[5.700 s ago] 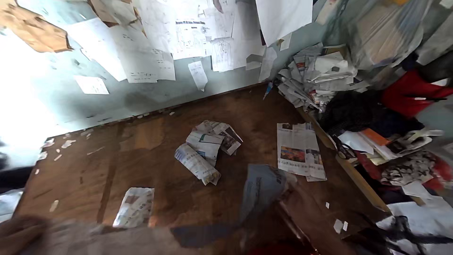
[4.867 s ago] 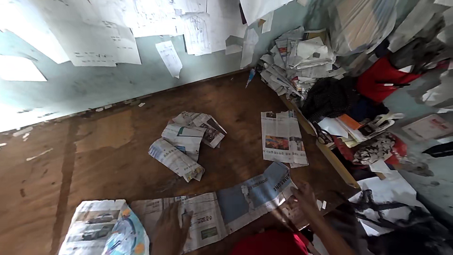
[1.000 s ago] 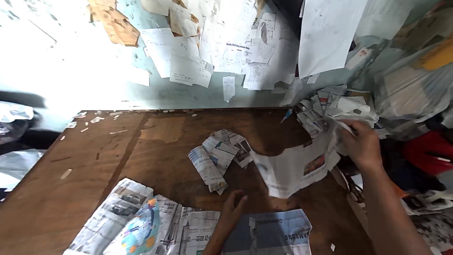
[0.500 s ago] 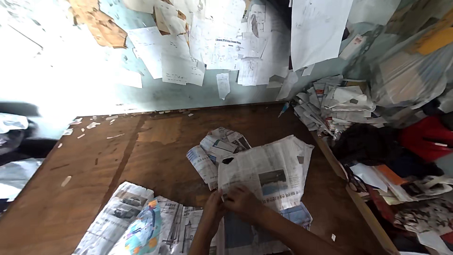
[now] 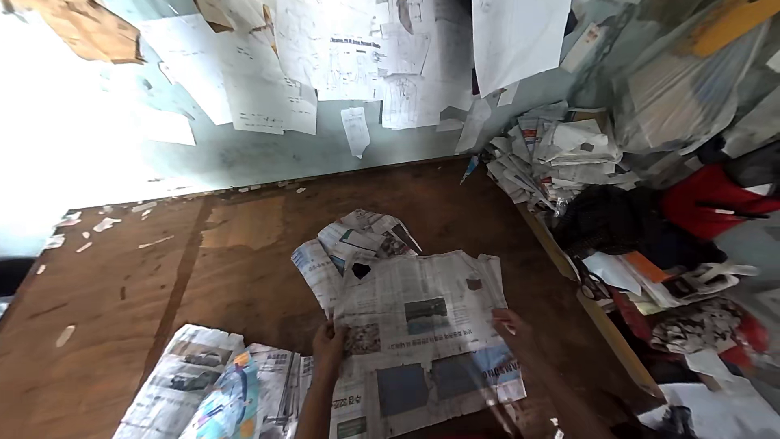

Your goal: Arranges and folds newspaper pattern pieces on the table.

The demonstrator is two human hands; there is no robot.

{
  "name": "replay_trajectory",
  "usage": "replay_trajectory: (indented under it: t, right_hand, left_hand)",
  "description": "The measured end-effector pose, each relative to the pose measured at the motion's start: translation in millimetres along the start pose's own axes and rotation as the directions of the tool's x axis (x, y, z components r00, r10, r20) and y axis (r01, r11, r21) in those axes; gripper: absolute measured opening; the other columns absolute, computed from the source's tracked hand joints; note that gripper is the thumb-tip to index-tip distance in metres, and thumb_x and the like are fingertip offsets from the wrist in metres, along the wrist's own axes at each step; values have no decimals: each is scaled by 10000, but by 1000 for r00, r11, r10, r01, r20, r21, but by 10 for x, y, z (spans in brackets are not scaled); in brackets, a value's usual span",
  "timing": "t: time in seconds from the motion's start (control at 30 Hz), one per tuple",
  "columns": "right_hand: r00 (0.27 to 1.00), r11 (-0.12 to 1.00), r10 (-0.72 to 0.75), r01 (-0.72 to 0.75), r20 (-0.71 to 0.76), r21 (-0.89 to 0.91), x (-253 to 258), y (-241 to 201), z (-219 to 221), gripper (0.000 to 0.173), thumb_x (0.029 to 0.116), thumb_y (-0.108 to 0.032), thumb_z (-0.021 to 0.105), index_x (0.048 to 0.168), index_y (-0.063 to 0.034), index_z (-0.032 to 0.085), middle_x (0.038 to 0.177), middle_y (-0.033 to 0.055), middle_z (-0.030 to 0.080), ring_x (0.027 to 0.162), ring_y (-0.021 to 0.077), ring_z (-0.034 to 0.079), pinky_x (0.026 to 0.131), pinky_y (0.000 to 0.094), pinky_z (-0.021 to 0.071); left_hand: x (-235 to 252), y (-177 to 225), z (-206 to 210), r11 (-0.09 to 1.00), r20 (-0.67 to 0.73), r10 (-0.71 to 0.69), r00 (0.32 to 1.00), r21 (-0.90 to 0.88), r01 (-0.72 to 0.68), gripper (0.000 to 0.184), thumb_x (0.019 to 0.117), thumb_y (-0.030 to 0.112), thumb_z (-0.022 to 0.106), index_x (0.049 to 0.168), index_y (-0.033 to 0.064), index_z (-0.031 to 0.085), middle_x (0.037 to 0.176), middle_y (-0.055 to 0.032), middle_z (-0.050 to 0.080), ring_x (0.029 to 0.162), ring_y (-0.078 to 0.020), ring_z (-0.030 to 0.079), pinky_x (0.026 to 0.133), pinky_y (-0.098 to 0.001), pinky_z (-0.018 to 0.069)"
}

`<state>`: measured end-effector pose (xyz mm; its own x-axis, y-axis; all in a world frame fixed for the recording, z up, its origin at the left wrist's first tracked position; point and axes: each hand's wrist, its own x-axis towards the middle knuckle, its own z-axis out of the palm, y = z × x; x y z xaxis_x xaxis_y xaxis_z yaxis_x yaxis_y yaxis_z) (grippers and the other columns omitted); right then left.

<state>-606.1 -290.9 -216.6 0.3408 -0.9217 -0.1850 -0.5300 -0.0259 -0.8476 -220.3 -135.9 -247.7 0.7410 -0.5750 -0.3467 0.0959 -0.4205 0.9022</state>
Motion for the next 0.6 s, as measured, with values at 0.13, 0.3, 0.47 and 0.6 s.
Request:
replay_trajectory:
  t: [0.13, 0.3, 0.47, 0.6]
  right_hand:
    - [966, 971, 239, -240, -100, 0, -110, 233, -169, 411, 1008, -147, 642, 1371, 35, 574, 1338, 239, 624, 1224, 320, 633, 1062, 457, 504]
    - [937, 947, 314, -298, -154, 117, -76, 253, -168, 413, 1042, -194, 609, 1384, 30, 554, 1324, 233, 631, 1185, 313, 648, 1029, 471, 518]
    - [969, 968, 232, -222, -81, 118, 111, 103, -154, 374, 1083, -225, 522, 1352, 27, 585, 1280, 220, 650, 1163, 282, 647, 1030, 444, 507]
    - [948, 956, 289, -278, -135, 94, 442, 104, -205, 393, 1078, -189, 522, 1414, 15, 522, 1350, 237, 603, 1211, 321, 624, 1036, 488, 507]
  left_hand:
    - [-13, -71, -235, 992, 25, 63, 998, 109, -66, 412, 981, 108, 653, 1342, -57, 544, 1158, -204, 685, 991, -226, 675, 874, -406, 552]
    - [-174, -247, -515, 991, 17, 64, 998, 116, -66, 420, 1039, 172, 577, 1375, -69, 501, 1152, -234, 690, 952, -260, 725, 863, -431, 597]
    - [-251, -449, -886, 982, -101, 80, 992, 177, -61, 388, 1035, 160, 573, 1337, -80, 533, 1071, -237, 692, 872, -244, 716, 818, -423, 595]
    - [-260, -527, -1063, 952, -197, 139, 970, 298, -76, 378, 1017, 142, 599, 1314, -89, 558, 1153, -285, 665, 979, -338, 693, 890, -510, 559]
